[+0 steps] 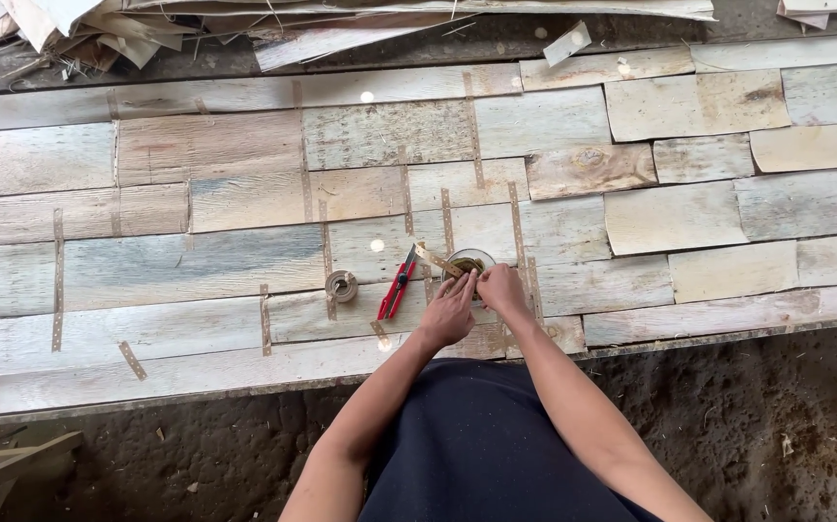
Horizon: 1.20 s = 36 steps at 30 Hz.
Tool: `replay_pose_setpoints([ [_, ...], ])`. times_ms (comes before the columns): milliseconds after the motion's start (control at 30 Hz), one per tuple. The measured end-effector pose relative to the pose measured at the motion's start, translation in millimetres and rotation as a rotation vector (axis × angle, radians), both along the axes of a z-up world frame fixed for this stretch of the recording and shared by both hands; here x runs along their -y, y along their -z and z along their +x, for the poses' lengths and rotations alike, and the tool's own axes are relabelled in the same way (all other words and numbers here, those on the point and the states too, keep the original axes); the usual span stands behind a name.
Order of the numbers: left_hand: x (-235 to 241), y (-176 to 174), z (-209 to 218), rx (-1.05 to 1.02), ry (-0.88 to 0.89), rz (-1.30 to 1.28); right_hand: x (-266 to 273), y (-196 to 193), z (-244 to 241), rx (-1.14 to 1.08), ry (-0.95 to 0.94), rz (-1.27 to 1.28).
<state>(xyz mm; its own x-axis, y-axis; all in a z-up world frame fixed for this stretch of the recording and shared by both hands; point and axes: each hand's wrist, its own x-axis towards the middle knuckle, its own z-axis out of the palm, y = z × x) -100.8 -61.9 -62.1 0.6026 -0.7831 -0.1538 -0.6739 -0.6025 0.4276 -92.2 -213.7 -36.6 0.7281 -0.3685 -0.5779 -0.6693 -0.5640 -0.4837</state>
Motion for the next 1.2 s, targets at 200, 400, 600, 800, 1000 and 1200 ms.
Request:
replay_pose_setpoints([
  [200, -0.4, 3.3, -2.6, 0.013, 0.002, -0.002, 7.4, 25.4, 1.7, -0.008, -0.01, -0.011],
  [400, -1.0, -8.0, 0.0, 0.018, 0.016, 0.027, 9.4, 43.6, -2.7, -0.023, 0.027, 0.037],
  [600, 2.1, -13.0, 1.6, 0.006, 0.019, 0.056, 3.5, 34.1, -2.7, -0.057, 0.04, 0.032],
  [800, 3.2, -13.4, 8.4, 0.08, 0.037, 0.139, 4.5, 41.4, 3.9, -0.066, 0.036, 0.008],
  [1000, 6.8, -19.9, 10.4, 0.131, 0.004, 0.212, 5.8, 42.2, 0.4, -0.023, 0.043, -0.001],
  [1200, 7.6, -37.1, 9.3, 0.069, -0.067, 0.213, 5.4, 28.9, -3.7, 0.0, 0.072, 0.034],
])
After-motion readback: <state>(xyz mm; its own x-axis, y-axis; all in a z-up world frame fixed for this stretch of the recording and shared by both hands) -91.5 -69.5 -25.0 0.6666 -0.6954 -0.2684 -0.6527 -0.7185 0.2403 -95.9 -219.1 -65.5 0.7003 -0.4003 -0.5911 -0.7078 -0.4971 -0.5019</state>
